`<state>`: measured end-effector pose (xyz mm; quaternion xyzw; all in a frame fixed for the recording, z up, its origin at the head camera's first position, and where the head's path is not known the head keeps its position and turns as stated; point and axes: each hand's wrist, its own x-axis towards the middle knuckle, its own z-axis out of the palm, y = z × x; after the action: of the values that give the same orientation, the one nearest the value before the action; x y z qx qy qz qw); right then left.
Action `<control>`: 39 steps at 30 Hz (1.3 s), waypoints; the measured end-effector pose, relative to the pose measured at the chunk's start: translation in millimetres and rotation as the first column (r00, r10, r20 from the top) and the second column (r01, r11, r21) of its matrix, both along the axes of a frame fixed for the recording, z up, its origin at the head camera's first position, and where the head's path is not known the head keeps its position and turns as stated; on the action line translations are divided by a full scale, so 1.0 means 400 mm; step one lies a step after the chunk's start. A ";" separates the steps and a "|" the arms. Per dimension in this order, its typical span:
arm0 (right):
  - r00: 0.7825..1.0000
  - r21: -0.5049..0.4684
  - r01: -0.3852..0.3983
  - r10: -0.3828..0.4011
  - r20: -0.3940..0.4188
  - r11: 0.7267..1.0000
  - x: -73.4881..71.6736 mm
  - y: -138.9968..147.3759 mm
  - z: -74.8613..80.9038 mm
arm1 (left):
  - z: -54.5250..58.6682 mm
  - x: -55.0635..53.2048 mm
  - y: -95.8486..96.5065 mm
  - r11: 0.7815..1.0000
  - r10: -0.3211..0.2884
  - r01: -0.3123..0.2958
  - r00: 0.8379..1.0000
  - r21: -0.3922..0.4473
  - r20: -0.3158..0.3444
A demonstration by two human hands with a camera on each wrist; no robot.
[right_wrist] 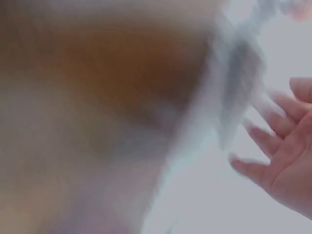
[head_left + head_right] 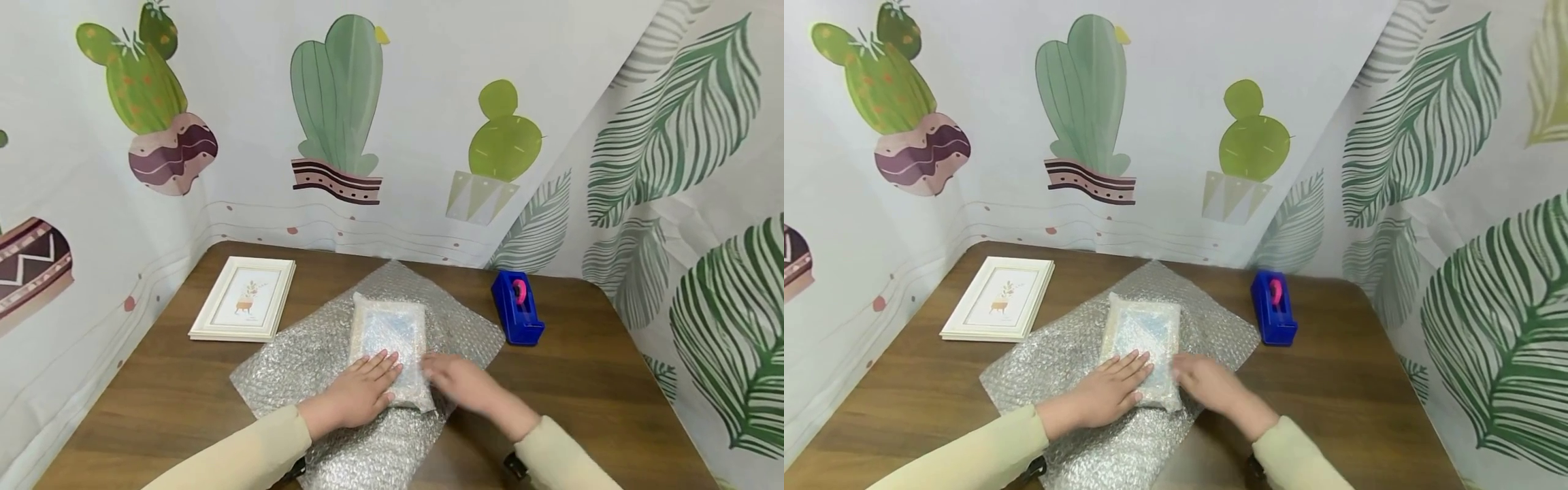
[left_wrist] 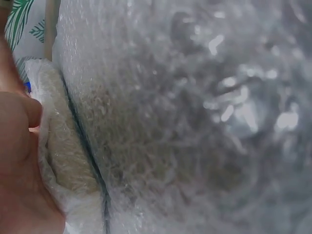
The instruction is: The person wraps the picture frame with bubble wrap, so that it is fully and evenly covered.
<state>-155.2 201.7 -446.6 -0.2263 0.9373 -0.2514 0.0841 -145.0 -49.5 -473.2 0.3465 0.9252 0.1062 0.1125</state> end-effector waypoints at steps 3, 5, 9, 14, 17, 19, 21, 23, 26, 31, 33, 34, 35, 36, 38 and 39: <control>0.986 -0.114 0.170 -0.169 0.015 0.979 -0.037 0.082 0.068 | 0.006 0.001 0.000 1.000 0.007 -0.006 1.000 -0.013 0.014; 0.956 -0.171 0.291 -0.290 0.032 0.941 -0.064 0.141 0.106 | 0.008 0.001 0.000 1.000 0.010 -0.010 1.000 -0.019 0.023; 0.896 -0.171 0.444 -0.436 0.082 0.880 -0.118 0.252 0.142 | 0.011 0.003 0.001 1.000 0.013 -0.013 0.999 -0.015 0.036; 0.823 -0.097 0.554 -0.525 0.217 0.827 -0.168 0.339 0.137 | 0.014 0.002 -0.001 1.000 0.013 -0.013 0.999 -0.003 0.044; 0.787 -0.074 0.583 -0.541 0.296 0.809 -0.197 0.369 0.121 | 0.014 0.002 -0.003 1.000 0.020 -0.020 0.998 0.003 0.053; 0.768 -0.057 0.592 -0.542 0.341 0.804 -0.214 0.384 0.110 | 0.015 0.003 -0.004 1.000 0.024 -0.025 0.997 0.007 0.067; 0.761 -0.042 0.596 -0.546 0.350 0.802 -0.226 0.397 0.102 | 0.015 0.003 -0.004 1.000 0.024 -0.025 0.997 0.009 0.070; 0.754 -0.026 0.599 -0.553 0.356 0.800 -0.234 0.407 0.097 | 0.017 0.004 -0.002 1.000 0.022 -0.023 0.997 0.010 0.070; 0.734 0.003 0.599 -0.551 0.396 0.801 -0.241 0.416 0.094 | 0.016 0.004 0.001 1.000 0.021 -0.021 0.998 0.005 0.065; 0.698 0.027 0.578 -0.511 0.502 0.816 -0.239 0.417 0.099 | 0.013 0.003 0.003 1.000 0.021 -0.021 0.998 0.003 0.063; 0.696 0.020 0.576 -0.503 0.512 0.817 -0.237 0.415 0.100 | 0.013 0.003 0.003 1.000 0.020 -0.021 0.998 0.004 0.060; 0.697 0.017 0.573 -0.499 0.515 0.819 -0.238 0.415 0.100 | 0.013 0.004 0.002 1.000 0.021 -0.021 0.998 0.005 0.058; 0.699 0.013 0.573 -0.497 0.515 0.819 -0.238 0.414 0.100 | 0.013 0.004 0.002 1.000 0.021 -0.021 0.998 0.005 0.056; 0.700 0.012 0.573 -0.497 0.512 0.819 -0.239 0.414 0.101 | 0.014 0.004 0.002 1.000 0.022 -0.022 0.998 0.007 0.056; 0.701 0.011 0.576 -0.501 0.507 0.818 -0.243 0.414 0.102 | 0.015 0.005 0.001 1.000 0.024 -0.024 0.998 0.009 0.052; 0.703 0.011 0.575 -0.500 0.505 0.818 -0.245 0.414 0.104 | 0.016 0.005 0.001 1.000 0.024 -0.025 0.998 0.011 0.050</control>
<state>-253.1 367.3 -405.2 0.1227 0.8885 -0.3820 0.2226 -143.0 -49.2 -466.9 0.3329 0.9257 0.1215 0.1324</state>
